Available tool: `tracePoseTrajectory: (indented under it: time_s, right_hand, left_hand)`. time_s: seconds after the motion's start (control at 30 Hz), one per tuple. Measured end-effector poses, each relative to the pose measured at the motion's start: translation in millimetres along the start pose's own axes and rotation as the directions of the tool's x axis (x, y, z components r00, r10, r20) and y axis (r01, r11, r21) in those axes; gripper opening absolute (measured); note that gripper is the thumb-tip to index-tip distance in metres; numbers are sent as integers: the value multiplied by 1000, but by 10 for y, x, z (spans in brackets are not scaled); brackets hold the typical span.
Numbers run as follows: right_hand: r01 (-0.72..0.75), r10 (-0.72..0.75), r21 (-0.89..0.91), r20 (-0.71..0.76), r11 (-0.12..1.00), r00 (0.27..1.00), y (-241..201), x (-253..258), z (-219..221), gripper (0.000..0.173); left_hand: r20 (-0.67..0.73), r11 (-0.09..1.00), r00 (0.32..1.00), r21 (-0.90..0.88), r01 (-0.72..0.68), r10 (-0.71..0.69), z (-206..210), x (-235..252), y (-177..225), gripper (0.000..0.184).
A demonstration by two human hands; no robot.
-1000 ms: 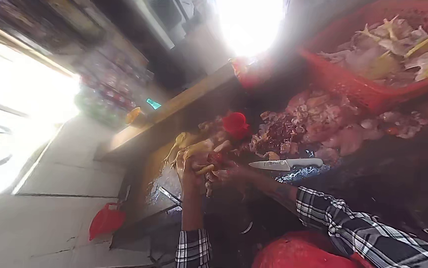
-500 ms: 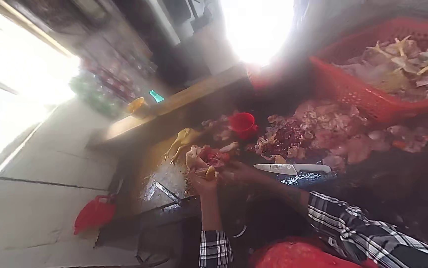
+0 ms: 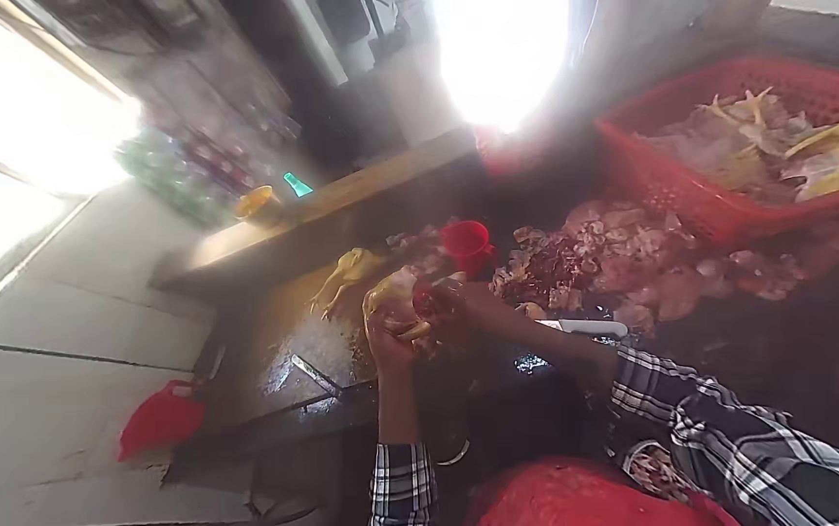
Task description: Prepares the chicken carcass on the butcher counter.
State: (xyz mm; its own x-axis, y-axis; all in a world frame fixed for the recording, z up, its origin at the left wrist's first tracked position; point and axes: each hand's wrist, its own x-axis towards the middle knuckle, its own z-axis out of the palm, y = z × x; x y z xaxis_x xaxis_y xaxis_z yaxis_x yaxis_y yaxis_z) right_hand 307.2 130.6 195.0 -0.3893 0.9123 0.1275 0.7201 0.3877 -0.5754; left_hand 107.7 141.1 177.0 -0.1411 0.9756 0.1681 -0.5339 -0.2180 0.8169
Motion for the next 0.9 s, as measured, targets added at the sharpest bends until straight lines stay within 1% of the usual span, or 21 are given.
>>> tracePoseTrajectory:
  time_s: [0.07, 0.17, 0.27, 0.33, 0.43, 0.5, 0.57, 0.63, 0.73, 0.87, 0.9]
  right_hand:
    - [-17, 17, 16, -3, 1000, 1000, 7, -20, 68, 61]
    - [-60, 58, 39, 35, 997, 998, -14, -58, 131, 64]
    - [-33, 31, 53, 29, 998, 999, 16, -81, 214, 64]
    - [-26, 24, 59, 40, 998, 999, -7, -91, 248, 64]
    - [-28, 25, 79, 32, 996, 999, -70, -129, 247, 56]
    - [-20, 20, 68, -4, 997, 1000, -42, -114, 269, 44]
    - [-21, 21, 62, -4, 998, 1000, -17, -97, 289, 39]
    - [-31, 30, 30, 22, 999, 999, -51, -123, 307, 44]
    - [-19, 20, -33, 12, 999, 1000, -101, -156, 329, 54]
    - [37, -36, -24, 26, 999, 999, -110, -139, 292, 58]
    - [65, -64, -12, 28, 998, 998, -108, -126, 285, 60]
  left_hand:
    - [-35, 999, 999, 34, 6, -5, 20, -26, -20, 43]
    - [-102, 999, 994, -4, 35, -35, 79, -89, -51, 35]
    - [-151, 996, 985, -46, 73, -79, 58, -152, -76, 33]
    - [-174, 996, 982, -50, 73, -81, 20, -185, -110, 33]
    - [-147, 992, 984, -84, 93, -104, -47, -210, -140, 38]
    - [-150, 991, 981, -69, 111, -120, -29, -262, -138, 36]
    - [-168, 991, 977, -48, 127, -134, 10, -307, -119, 35]
    - [-166, 992, 978, -14, 128, -129, 26, -323, -111, 34]
    - [-147, 992, 981, 9, 125, -122, 56, -319, -90, 33]
    - [-127, 992, 984, -41, 121, -125, -4, -283, -57, 37]
    - [-142, 991, 982, -63, 117, -125, -8, -274, -43, 37]
